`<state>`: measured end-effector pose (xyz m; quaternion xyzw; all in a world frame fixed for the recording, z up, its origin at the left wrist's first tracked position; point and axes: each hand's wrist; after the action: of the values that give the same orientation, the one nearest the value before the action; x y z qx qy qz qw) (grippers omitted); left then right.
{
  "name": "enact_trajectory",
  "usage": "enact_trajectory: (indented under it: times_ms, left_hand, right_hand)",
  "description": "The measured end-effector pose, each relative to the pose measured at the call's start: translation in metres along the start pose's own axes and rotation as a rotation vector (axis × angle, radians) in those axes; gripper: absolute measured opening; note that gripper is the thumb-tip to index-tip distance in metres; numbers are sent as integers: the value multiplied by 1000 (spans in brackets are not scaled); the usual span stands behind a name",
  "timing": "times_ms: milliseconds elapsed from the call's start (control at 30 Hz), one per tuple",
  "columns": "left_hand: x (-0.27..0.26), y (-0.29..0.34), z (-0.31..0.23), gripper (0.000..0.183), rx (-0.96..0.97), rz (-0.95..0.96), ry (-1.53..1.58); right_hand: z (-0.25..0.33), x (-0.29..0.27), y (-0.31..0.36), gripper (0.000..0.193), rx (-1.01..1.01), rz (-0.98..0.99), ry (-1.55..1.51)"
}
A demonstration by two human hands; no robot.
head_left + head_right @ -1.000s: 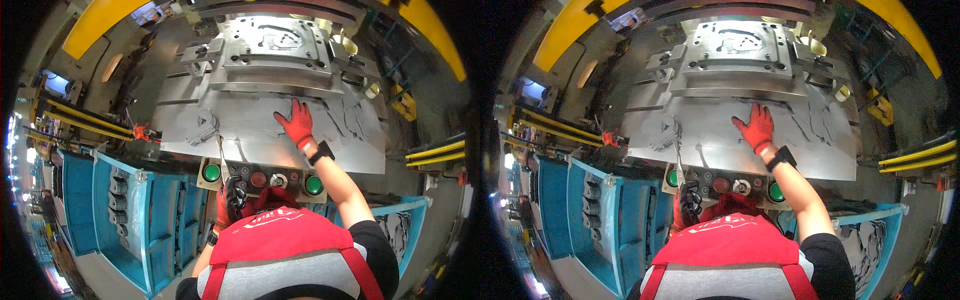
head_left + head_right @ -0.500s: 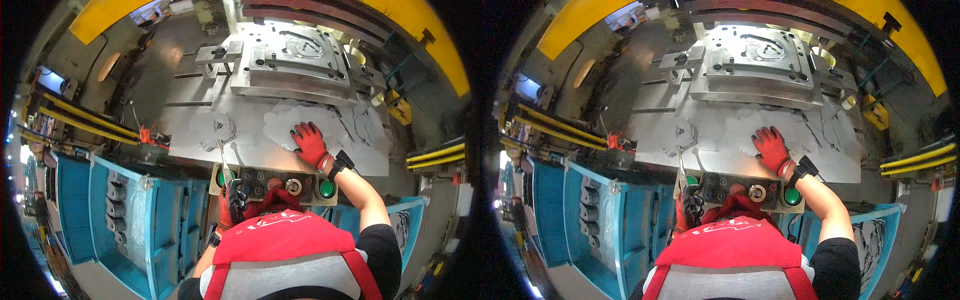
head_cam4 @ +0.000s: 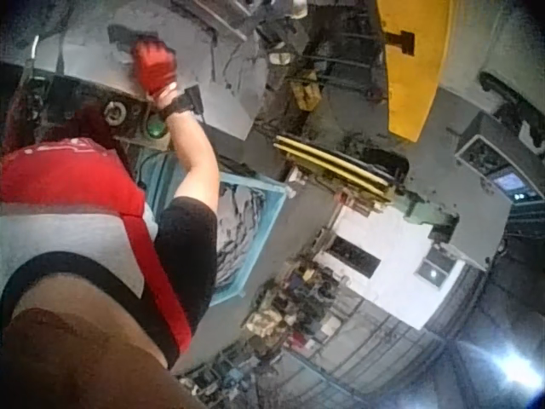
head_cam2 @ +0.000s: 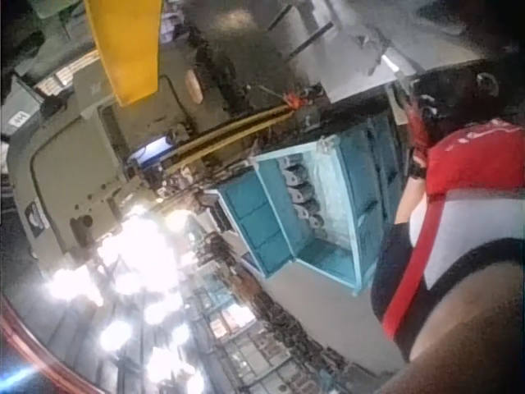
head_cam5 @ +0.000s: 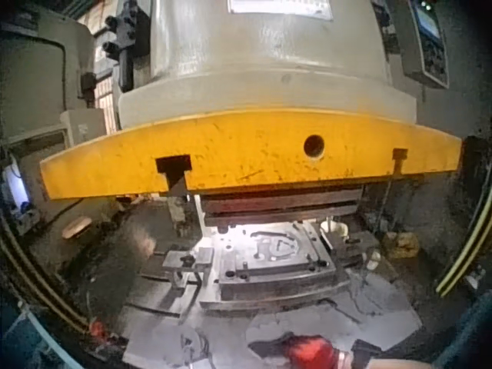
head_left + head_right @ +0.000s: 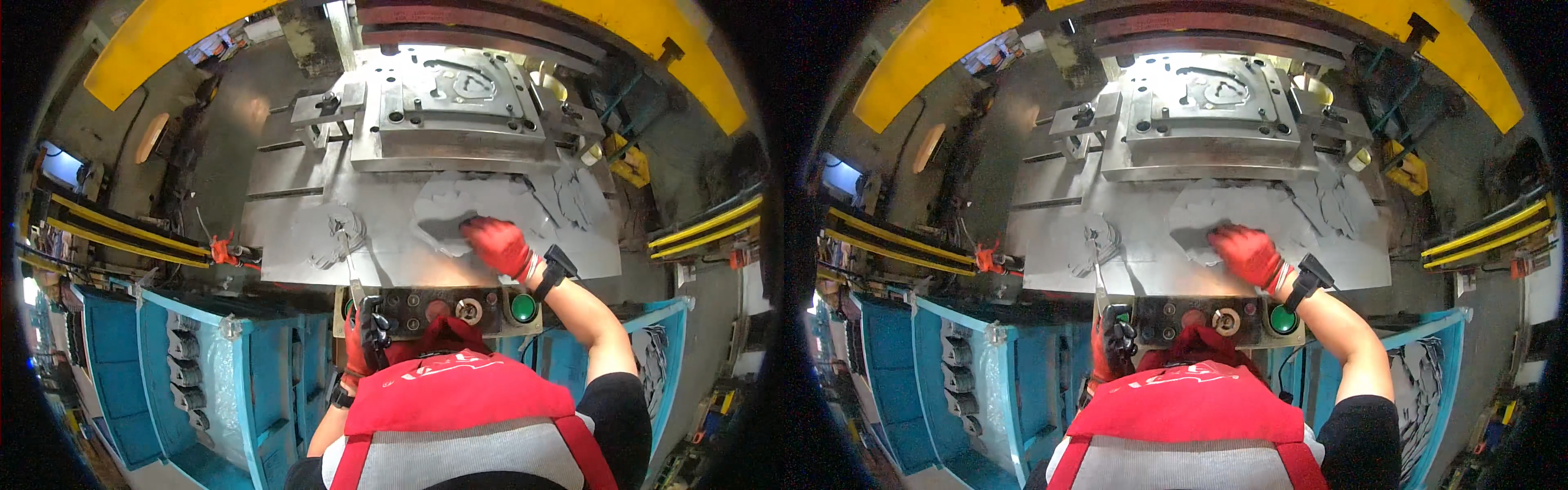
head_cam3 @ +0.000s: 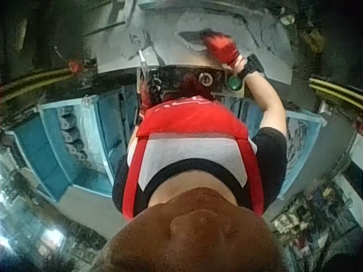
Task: Operating a hydraulic stamping press to form metal parts and then using pliers to remove them.
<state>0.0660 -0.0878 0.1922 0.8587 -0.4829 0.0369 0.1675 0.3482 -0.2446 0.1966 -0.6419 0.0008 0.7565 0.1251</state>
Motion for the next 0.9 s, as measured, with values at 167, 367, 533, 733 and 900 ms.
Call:
enact_trajectory:
  times_ms: [167,367,533,733,900]
  left_hand:
    - [6,-2,-2,32,-35,-84,146]
    - [1,-2,-4,38,-77,-107,270]
    - [2,-2,-2,41,-91,-110,332]
    - [0,9,-9,35,-136,-229,298]
    - [-4,18,-14,32,-72,-321,249]
  right_hand:
    - [1,-68,-34,24,461,-458,-601]
    - [-91,-111,-71,23,399,-809,-1164]
    - [-166,-109,-122,18,705,-932,-875]
    - [-220,-66,-186,30,841,-965,-670]
    - [-180,-74,-207,28,847,-857,-595]
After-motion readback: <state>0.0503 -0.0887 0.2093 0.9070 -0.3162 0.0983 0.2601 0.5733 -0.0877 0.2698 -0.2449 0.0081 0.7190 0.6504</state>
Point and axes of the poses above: each hand's wrist, its own y-axis away from the middle knuckle, its own x-axis out of the palm, z = x × y, and after that the axes turned 12 degrees about z, right-handed
